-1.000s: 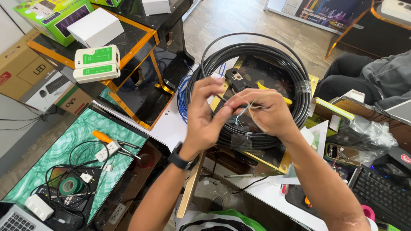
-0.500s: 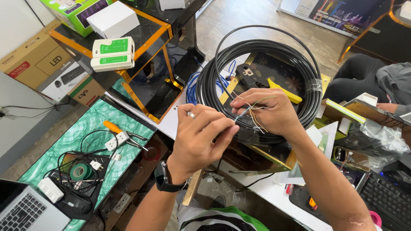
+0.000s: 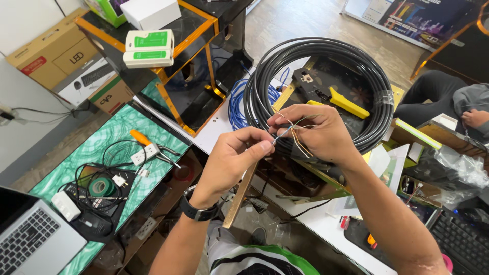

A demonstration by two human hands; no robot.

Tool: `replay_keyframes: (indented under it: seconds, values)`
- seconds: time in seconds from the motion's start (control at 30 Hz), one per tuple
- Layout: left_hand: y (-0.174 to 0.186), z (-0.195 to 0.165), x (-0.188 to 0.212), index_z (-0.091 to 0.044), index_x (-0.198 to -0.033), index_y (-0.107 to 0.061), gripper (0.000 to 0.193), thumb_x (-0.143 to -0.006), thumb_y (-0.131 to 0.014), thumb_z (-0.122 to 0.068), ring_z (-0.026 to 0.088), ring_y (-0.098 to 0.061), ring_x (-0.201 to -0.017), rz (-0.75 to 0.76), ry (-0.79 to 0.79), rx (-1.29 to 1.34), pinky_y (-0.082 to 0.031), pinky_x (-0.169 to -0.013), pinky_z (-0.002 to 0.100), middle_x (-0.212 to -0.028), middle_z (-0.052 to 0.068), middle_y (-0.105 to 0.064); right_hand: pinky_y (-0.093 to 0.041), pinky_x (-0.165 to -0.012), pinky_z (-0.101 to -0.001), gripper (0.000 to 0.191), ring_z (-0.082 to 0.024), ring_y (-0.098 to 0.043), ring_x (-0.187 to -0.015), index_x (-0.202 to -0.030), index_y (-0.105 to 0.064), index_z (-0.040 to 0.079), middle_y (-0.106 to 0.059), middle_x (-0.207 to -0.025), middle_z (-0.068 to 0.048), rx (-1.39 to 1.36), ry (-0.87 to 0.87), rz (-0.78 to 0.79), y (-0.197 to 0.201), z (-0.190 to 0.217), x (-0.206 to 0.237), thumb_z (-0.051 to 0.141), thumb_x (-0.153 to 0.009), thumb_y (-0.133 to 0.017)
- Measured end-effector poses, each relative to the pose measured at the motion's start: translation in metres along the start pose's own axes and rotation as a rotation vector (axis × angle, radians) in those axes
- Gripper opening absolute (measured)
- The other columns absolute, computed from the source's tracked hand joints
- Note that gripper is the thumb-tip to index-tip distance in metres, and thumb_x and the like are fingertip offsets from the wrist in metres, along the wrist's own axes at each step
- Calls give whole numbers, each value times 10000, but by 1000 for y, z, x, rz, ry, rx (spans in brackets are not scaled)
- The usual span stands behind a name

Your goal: The person handles a coiled black network cable on a cluttered work desk, opens a green cable tester, and strips the end of the cable. They separate and straighten the colored inner wires, trim them, and use yellow-handled crimping pliers on the connector, then move to the computer desk and use the mouse and keyboard.

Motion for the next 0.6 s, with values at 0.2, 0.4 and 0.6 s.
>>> replay_keyframes:
  seconds: [0.2,0.4,0.6]
  values:
    - [6,-2,17,19,-1087,-697,176,-1008,-676,-136,116,-660,-908,-7,4,63,-540,-867,278,-959,38,-711,-598,-917,-308,190,-167,-734,-1026,-1067,-732,2,-766,-1114,-108,28,-65,36,-13,7,0,-28,-880,-750]
    - [23,-11,23,4,-1066,-689,149,-1001,-678,-129,126,-653,-910,45,44,146,-519,-868,289,-954,39,-701,-583,-981,-344,268,-199,-704,-1134,-1151,-697,11,-734,-1241,-140,11,-69,178,-25,23,-17,-52,-891,-714]
    - [60,-20,14,19,-1024,-685,130,-958,-686,-93,162,-657,-921,163,148,441,-512,-897,325,-963,80,-702,-511,-1086,-389,521,-246,-603,-1343,-1314,-634,39,-607,-1444,-164,-20,41,440,-30,46,-48,-86,-810,-681]
Point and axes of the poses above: each hand's wrist, its own x-axis away from the middle knuckle, its own y-axis out of the back of the hand, z = x × y, the point moved 1 cm from there along -x, towards the middle knuckle
